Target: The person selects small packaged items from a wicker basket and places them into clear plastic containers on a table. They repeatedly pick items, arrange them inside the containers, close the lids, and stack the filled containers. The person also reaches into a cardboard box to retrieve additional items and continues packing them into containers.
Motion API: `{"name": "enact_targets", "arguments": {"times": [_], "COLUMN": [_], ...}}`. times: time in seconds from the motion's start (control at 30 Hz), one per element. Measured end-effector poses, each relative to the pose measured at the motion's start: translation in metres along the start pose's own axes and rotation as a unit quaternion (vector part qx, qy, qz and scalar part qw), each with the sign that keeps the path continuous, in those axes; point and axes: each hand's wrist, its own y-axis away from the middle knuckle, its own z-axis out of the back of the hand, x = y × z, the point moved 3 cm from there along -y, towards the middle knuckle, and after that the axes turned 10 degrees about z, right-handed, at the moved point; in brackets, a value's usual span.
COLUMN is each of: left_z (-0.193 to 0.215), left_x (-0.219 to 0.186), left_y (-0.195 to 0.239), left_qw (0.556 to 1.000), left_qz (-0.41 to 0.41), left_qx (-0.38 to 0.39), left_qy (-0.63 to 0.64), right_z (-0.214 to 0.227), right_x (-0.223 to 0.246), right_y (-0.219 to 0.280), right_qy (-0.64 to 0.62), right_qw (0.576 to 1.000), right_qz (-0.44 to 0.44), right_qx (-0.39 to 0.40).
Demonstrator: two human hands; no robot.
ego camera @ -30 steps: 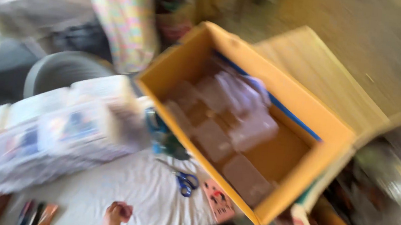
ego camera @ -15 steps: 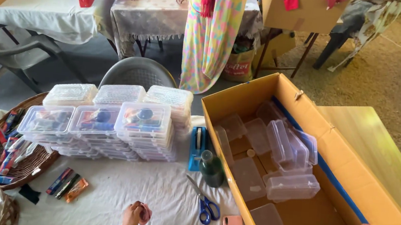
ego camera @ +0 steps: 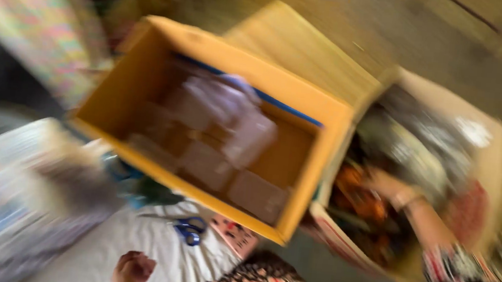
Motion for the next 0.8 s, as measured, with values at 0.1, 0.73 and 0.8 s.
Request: {"name": "enact_targets", "arguments": {"times": [0.1,0.73,0.8], "left_z": [-0.003,-0.152,-0.149], "left_x": [-0.024,-0.177,-0.166], "left_y": [-0.002,-0.047,-0.032], "left_qw": [0.980,0.960,0.966], "left_qz": [-0.145,0.234,0.222], "left_qx": [0.079,0.144,0.120], "left_qy": [-0.113,-0.051,-0.060], "right_z": [-0.015,-0.091,-0.107], "right_x": [0.064,0.112,0.094], "right_y": [0.072,0.157,0.157], "right_qy": [-0.069,-0.585,-0.615], "right_qw": [0.991,0.746,0.730], "right_qz": [-0.070,0.171,0.184], "right_qx": [-0.090,-0.270,-0.236]}}
